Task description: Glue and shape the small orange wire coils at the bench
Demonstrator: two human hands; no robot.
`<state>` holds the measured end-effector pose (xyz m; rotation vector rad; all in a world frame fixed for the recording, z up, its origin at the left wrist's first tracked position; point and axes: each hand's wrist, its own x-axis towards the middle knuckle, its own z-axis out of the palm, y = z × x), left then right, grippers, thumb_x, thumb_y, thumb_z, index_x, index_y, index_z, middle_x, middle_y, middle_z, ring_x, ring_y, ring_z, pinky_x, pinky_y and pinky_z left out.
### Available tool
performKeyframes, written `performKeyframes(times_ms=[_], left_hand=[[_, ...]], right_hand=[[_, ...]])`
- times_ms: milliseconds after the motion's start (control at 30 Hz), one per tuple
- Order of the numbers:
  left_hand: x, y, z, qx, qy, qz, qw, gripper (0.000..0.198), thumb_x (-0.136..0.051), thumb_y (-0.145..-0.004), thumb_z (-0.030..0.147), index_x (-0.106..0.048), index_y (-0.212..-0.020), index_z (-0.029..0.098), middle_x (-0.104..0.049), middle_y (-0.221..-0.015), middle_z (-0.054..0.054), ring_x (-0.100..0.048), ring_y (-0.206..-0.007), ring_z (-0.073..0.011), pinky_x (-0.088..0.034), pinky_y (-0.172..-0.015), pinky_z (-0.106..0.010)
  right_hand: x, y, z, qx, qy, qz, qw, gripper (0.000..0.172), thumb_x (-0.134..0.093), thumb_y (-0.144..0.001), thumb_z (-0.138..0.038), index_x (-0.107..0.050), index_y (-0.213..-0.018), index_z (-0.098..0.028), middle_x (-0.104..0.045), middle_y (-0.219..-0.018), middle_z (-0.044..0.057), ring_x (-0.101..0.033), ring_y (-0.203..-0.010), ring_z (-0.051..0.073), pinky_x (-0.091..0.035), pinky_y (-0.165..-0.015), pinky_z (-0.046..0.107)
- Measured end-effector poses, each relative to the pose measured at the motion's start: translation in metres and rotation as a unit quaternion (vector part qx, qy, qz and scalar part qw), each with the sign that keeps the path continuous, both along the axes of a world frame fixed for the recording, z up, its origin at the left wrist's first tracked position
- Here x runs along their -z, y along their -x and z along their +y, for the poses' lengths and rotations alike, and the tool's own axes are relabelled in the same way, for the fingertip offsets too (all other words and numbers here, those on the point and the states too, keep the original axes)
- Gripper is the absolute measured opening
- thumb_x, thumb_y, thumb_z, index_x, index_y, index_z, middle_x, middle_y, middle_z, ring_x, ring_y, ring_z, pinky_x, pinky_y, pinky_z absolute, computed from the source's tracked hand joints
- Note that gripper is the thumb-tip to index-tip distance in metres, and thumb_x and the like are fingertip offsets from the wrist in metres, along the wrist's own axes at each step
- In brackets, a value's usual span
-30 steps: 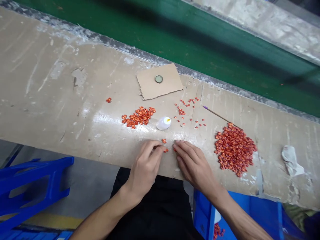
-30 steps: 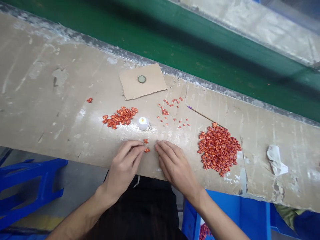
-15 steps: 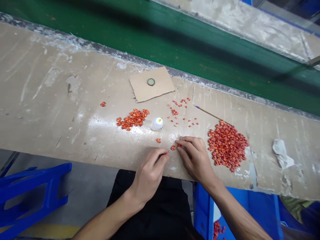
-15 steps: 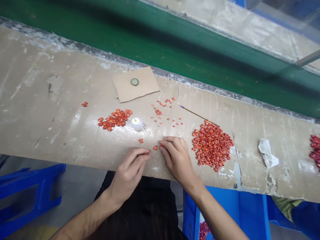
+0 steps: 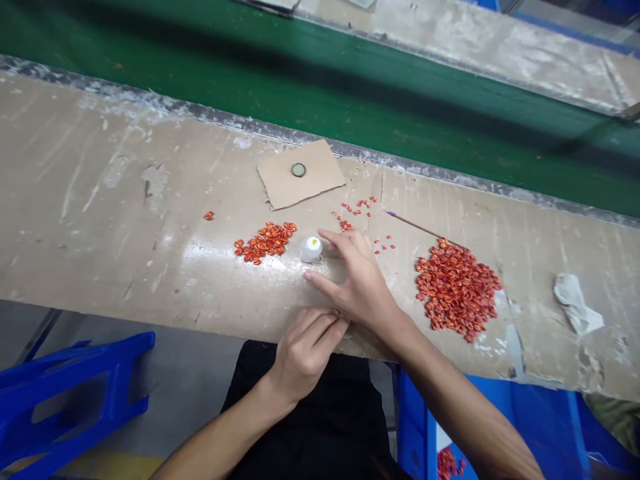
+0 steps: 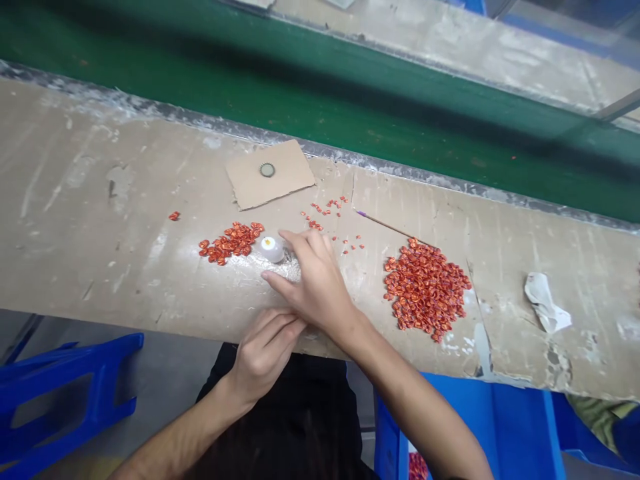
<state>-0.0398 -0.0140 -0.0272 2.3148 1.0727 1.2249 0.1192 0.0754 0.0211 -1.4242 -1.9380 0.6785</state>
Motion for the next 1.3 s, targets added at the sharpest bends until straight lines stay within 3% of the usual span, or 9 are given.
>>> performKeyframes(times_ms=[200, 267, 367, 433, 567, 767, 967, 1167, 1300], left_hand=[[-0.007, 0.002, -0.002, 0.042, 0.012, 0.015, 0.999, 0.026, -0.065, -0.106, 0.001, -0.077, -0.127, 0.013, -0.086, -0.114, -0.010, -0.083, -0.111, -0.0239, -0.074, -0.099, -0.039], [-0.008, 0.001, -0.003, 0.059, 0.028, 0.011, 0.998, 0.028, -0.065, -0.107, 0.002, -0.077, -0.129, 0.014, -0.086, -0.116, -0.010, -0.083, -0.117, -0.0239, -0.074, -0.104, -0.039], [-0.010, 0.001, -0.002, 0.097, 0.059, -0.024, 0.993, 0.029, -0.067, -0.106, 0.003, -0.075, -0.132, 0.016, -0.084, -0.124, -0.009, -0.079, -0.129, -0.0251, -0.071, -0.110, -0.042], [-0.013, 0.001, 0.002, 0.058, 0.080, -0.028, 0.995, 0.029, -0.069, -0.106, 0.006, -0.074, -0.131, 0.019, -0.082, -0.121, -0.008, -0.077, -0.121, -0.0245, -0.071, -0.104, -0.043], [-0.019, 0.002, 0.017, -0.065, 0.110, 0.039, 0.991, 0.021, -0.071, -0.109, 0.015, -0.075, -0.128, 0.023, -0.072, -0.105, -0.005, -0.066, -0.098, -0.0225, -0.064, -0.088, -0.042], [-0.017, 0.002, 0.029, -0.038, 0.144, 0.118, 0.982, 0.011, -0.064, -0.112, 0.017, -0.072, -0.118, 0.023, -0.069, -0.105, -0.006, -0.059, -0.098, -0.0249, -0.055, -0.086, -0.044], [-0.018, 0.004, 0.025, -0.049, 0.156, 0.085, 0.983, 0.007, -0.065, -0.113, 0.019, -0.068, -0.107, 0.022, -0.069, -0.104, -0.004, -0.060, -0.100, -0.0235, -0.055, -0.090, -0.042], [-0.022, 0.007, 0.024, -0.043, 0.186, 0.093, 0.977, 0.012, -0.061, -0.112, 0.020, -0.067, -0.102, 0.022, -0.070, -0.103, -0.007, -0.060, -0.099, -0.0264, -0.053, -0.089, -0.046], [-0.024, 0.006, 0.028, -0.045, 0.175, 0.121, 0.976, 0.017, -0.060, -0.112, 0.022, -0.064, -0.096, 0.023, -0.067, -0.099, -0.005, -0.058, -0.096, -0.0252, -0.051, -0.086, -0.044]], right_hand=[[-0.002, 0.007, 0.021, -0.024, 0.029, 0.054, 0.998, 0.018, -0.076, -0.106, -0.039, -0.075, -0.115, -0.024, -0.066, -0.107, 0.006, -0.064, -0.106, 0.027, -0.055, -0.101, 0.046], [-0.009, -0.006, 0.011, 0.009, 0.020, 0.083, 0.996, 0.018, -0.074, -0.106, -0.041, -0.067, -0.107, -0.024, -0.066, -0.108, 0.006, -0.063, -0.102, 0.025, -0.055, -0.095, 0.043], [-0.020, -0.032, -0.012, 0.087, 0.059, 0.133, 0.986, 0.011, -0.067, -0.107, -0.033, -0.059, -0.112, -0.027, -0.069, -0.100, 0.001, -0.064, -0.086, 0.021, -0.054, -0.080, 0.036], [-0.022, -0.047, -0.029, 0.117, 0.082, 0.103, 0.984, 0.013, -0.072, -0.100, -0.025, -0.060, -0.107, -0.027, -0.068, -0.091, -0.002, -0.062, -0.078, 0.018, -0.051, -0.073, 0.033], [-0.020, -0.053, -0.055, 0.081, 0.164, 0.024, 0.983, 0.004, -0.076, -0.098, -0.024, -0.074, -0.101, -0.025, -0.078, -0.091, -0.002, -0.071, -0.079, 0.019, -0.053, -0.074, 0.032], [-0.015, -0.033, -0.062, 0.059, 0.189, -0.050, 0.979, 0.018, -0.074, -0.101, -0.023, -0.082, -0.117, -0.026, -0.087, -0.112, 0.004, -0.083, -0.100, 0.026, -0.057, -0.086, 0.035], [-0.011, -0.032, -0.061, 0.036, 0.197, -0.089, 0.976, 0.020, -0.073, -0.099, -0.017, -0.081, -0.115, -0.026, -0.086, -0.114, 0.003, -0.082, -0.102, 0.025, -0.055, -0.084, 0.033], [-0.010, -0.033, -0.064, 0.047, 0.191, -0.146, 0.970, 0.007, -0.072, -0.102, -0.026, -0.079, -0.103, -0.026, -0.084, -0.099, 0.003, -0.079, -0.088, 0.024, -0.048, -0.072, 0.032], [-0.018, -0.042, -0.058, 0.046, 0.225, -0.147, 0.962, 0.010, -0.075, -0.101, -0.035, -0.078, -0.096, -0.027, -0.083, -0.088, 0.002, -0.077, -0.077, 0.025, -0.044, -0.066, 0.033]])
